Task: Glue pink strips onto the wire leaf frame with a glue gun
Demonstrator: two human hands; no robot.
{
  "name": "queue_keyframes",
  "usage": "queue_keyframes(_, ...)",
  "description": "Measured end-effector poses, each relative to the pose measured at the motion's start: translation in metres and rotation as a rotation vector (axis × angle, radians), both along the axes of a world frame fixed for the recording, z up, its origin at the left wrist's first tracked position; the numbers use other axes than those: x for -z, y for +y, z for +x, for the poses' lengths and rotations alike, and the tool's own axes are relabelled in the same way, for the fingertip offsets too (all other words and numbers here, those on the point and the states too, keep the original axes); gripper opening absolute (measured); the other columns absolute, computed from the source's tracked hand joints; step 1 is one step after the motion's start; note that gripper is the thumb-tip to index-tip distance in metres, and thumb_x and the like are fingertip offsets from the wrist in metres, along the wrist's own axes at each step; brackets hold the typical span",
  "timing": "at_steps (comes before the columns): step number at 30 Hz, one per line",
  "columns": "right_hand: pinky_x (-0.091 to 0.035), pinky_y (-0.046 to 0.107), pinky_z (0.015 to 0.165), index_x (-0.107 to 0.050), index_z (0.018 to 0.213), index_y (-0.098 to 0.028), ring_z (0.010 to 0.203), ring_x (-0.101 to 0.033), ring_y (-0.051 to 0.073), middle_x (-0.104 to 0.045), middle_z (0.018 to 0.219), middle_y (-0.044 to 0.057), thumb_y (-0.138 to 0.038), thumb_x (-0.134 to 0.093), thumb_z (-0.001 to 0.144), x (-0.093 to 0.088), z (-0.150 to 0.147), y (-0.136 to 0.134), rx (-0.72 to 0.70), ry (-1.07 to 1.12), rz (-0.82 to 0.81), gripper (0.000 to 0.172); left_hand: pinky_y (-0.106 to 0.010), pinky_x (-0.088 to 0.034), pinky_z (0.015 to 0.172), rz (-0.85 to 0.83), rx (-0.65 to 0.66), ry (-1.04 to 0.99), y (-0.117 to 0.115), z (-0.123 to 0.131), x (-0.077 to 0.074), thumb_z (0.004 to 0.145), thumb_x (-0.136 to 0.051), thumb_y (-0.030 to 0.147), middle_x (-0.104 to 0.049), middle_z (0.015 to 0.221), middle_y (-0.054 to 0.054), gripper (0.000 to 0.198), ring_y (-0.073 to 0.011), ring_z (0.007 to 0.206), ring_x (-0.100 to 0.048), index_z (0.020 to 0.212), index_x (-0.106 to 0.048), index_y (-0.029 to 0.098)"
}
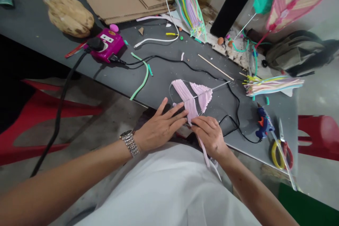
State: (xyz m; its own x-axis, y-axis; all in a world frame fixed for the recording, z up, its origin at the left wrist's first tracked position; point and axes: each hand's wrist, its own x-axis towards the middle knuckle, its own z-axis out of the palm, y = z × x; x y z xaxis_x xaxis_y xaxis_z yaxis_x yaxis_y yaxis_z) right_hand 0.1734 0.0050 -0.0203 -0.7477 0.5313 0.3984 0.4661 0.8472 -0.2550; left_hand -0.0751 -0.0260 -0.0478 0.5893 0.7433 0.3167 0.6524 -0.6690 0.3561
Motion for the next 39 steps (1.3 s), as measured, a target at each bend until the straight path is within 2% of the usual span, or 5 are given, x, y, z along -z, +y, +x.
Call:
queue_keyframes(3, -0.050, 0.038, 0.095, -0.068, 0.100, -0.019, 0.112, -0.067, 0.021, -0.077, 0.114, 0.009, -0.006, -0.060, 0.096, 0.003, 0.001, 0.001, -0.005, 0.031, -0.003, 0.016, -0.072, 0.000, 0.128, -0.009, -0.006, 0.018, 0.000, 0.000, -0.001, 0.104, -0.040, 0.008, -0.055, 0.157, -0.012, 0.037, -0.0307, 0.160, -0.026, 0.133, -0.061, 0.015)
queue_keyframes(12, -0.047, 0.039, 0.095, -0.065, 0.097, -0.022, 0.107, -0.068, 0.020, -0.077, 0.110, 0.006, -0.008, -0.060, 0.096, 0.002, 0.002, 0.004, 0.001, 0.018, -0.064, 0.015, -0.073, 0.000, 0.127, 0.050, 0.002, 0.086, -0.002, -0.001, 0.000, 0.105, -0.042, 0.010, -0.049, 0.161, -0.012, 0.034, -0.0337, 0.162, -0.014, 0.132, -0.062, 0.015)
queue_keyframes(26, -0.041, 0.037, 0.085, -0.059, 0.092, -0.021, 0.090, -0.065, 0.020, -0.073, 0.092, 0.004, -0.014, -0.055, 0.100, -0.010, -0.012, 0.019, 0.096, -0.019, -0.208, 0.012, -0.077, -0.003, 0.125, 0.019, 0.002, 0.141, 0.000, -0.002, -0.004, 0.103, -0.050, 0.012, -0.047, 0.163, -0.009, 0.033, -0.0360, 0.162, -0.015, 0.132, -0.062, 0.020)
queue_keyframes(33, -0.042, 0.037, 0.083, -0.065, 0.095, -0.021, 0.092, -0.064, 0.020, -0.073, 0.098, 0.005, -0.016, -0.058, 0.101, -0.015, -0.006, 0.028, -0.024, -0.066, -0.175, 0.009, -0.075, -0.004, 0.126, 0.020, -0.004, 0.151, 0.000, -0.002, -0.003, 0.102, -0.048, 0.010, -0.046, 0.164, -0.008, 0.036, -0.0339, 0.162, -0.014, 0.133, -0.061, 0.022)
queue_keyframes(39, -0.041, 0.037, 0.081, -0.066, 0.091, -0.020, 0.091, -0.063, 0.020, -0.072, 0.095, 0.006, -0.015, -0.057, 0.100, -0.017, -0.010, 0.033, -0.046, -0.092, -0.195, 0.014, -0.075, -0.004, 0.126, 0.023, -0.005, 0.162, 0.000, -0.002, -0.003, 0.103, -0.048, 0.012, -0.047, 0.164, -0.009, 0.036, -0.0350, 0.161, -0.017, 0.134, -0.061, 0.022)
